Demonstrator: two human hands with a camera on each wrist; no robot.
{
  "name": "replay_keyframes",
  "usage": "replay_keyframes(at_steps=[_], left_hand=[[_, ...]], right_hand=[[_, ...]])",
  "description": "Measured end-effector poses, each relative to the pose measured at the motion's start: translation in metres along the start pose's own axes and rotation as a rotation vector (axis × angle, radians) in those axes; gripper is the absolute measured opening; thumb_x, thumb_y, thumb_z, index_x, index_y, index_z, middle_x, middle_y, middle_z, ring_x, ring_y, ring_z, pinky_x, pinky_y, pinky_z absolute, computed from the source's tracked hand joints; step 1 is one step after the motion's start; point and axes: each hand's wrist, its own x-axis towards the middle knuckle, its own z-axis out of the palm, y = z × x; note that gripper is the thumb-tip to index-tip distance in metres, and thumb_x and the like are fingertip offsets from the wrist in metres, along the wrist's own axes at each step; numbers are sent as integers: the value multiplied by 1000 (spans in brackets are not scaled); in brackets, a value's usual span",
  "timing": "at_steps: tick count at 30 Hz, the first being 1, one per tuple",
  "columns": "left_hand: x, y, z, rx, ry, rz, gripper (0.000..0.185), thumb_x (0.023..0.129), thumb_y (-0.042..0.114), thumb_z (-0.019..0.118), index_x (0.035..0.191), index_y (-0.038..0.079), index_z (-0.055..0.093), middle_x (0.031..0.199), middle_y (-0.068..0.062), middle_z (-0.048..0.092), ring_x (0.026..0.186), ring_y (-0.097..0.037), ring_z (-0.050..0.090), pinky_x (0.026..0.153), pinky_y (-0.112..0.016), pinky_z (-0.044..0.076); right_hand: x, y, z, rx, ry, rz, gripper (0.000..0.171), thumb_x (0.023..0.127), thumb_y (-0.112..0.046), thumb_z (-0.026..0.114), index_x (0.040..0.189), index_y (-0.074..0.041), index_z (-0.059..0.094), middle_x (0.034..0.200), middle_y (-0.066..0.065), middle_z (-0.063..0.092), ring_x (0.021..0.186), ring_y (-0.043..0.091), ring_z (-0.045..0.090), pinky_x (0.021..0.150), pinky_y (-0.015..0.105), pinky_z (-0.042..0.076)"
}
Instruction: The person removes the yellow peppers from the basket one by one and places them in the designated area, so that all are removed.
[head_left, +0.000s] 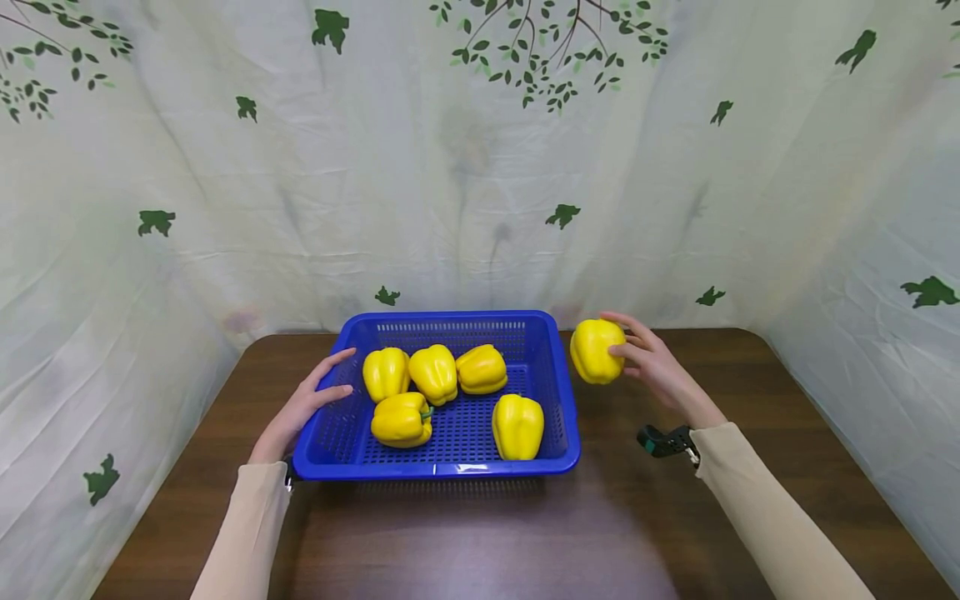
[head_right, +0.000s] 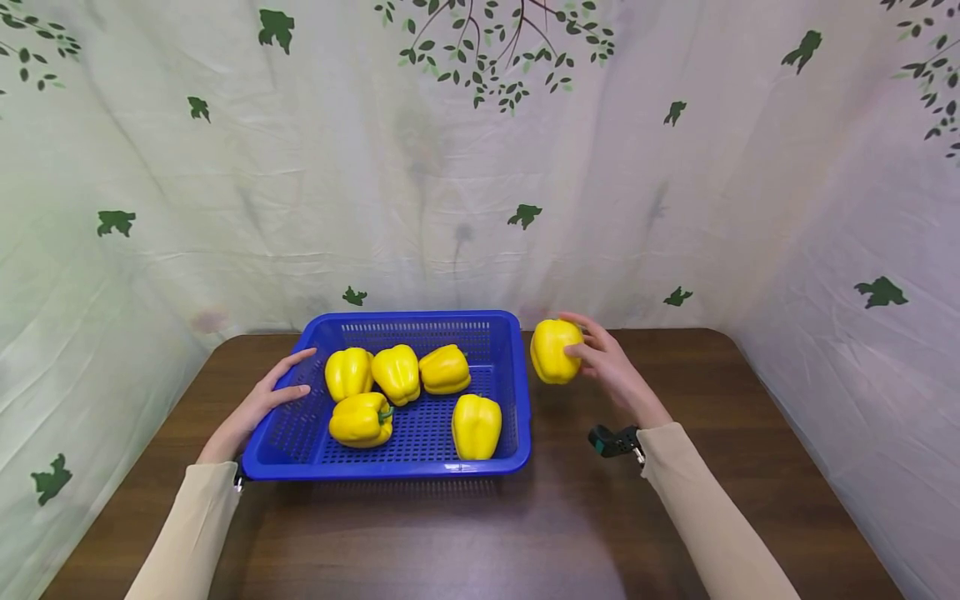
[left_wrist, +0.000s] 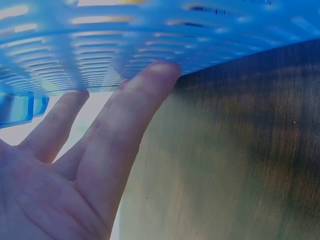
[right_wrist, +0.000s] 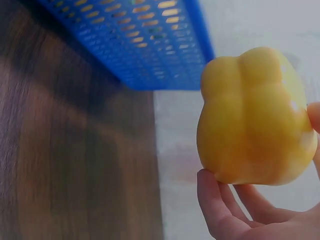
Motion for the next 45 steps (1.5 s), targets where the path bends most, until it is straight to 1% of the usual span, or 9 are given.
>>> replay_keyframes(at_steps=[6,11,15,20,24,31,36,40,45], left_hand=[[1,-1,0,-3,-1,4,60,99,24,48,152,27,20,156,-14,6,114,-47,46,82,-50,51],[1,-1,0,-3,-1,1,60,99,24,49,152,27,20,156,-14,6,114,-47,45,82,-50,51],[0,-1,-1,14,6,-1,61,99,26,49,152,28,20,156,-14,5,115,-47,45,83,-50,51],[1,-1,-1,21,8,-2,62,98,27,50,152,28,20,157,-13,5,116,-48,44,83,-50,50],[1,-1,-2,9,-2,-1,62,99,26,50,153,28,19,156,-14,6,114,-47,46,83,-50,51],[0,1,-3,22,-7,0,61,99,26,50,153,27,20,156,-15,6,113,-46,47,82,-48,51],[0,1,-2,18,-11,0,61,99,25,50,152,27,20,155,-16,7,113,-47,48,82,-49,51],[0,1,-2,21,-15,4,62,99,26,50,152,27,20,155,-16,7,113,-47,48,81,-50,51],[0,1,-3,22,-16,4,62,99,26,51,152,27,20,155,-16,8,112,-47,49,81,-50,51]], right_hand=[[0,9,-6,-17,24,3,55,99,-14,49,149,-10,27,143,19,31,109,24,46,91,45,42],[2,18,-11,-31,38,4,55,99,-14,49,150,-10,27,145,17,30,108,22,47,89,42,43],[3,25,-13,-44,52,15,54,99,-15,50,149,-11,30,147,17,29,111,25,44,89,43,42],[5,34,-15,-51,62,34,53,99,-15,50,148,-12,31,148,17,26,117,32,39,92,50,38],[7,40,-16,-63,63,36,54,98,-14,50,149,-11,30,147,20,27,120,36,38,93,53,37],[9,50,-17,-72,54,48,53,98,-12,49,149,-13,31,146,22,29,118,36,39,93,51,38],[11,57,-17,-77,48,55,54,97,-9,48,148,-10,31,146,20,28,116,35,40,92,48,40],[11,59,-16,-79,44,54,55,97,-7,49,148,-7,29,147,23,28,116,36,40,90,46,43],[12,63,-17,-83,34,56,56,96,-5,49,148,-4,27,147,25,26,118,39,38,91,48,42]])
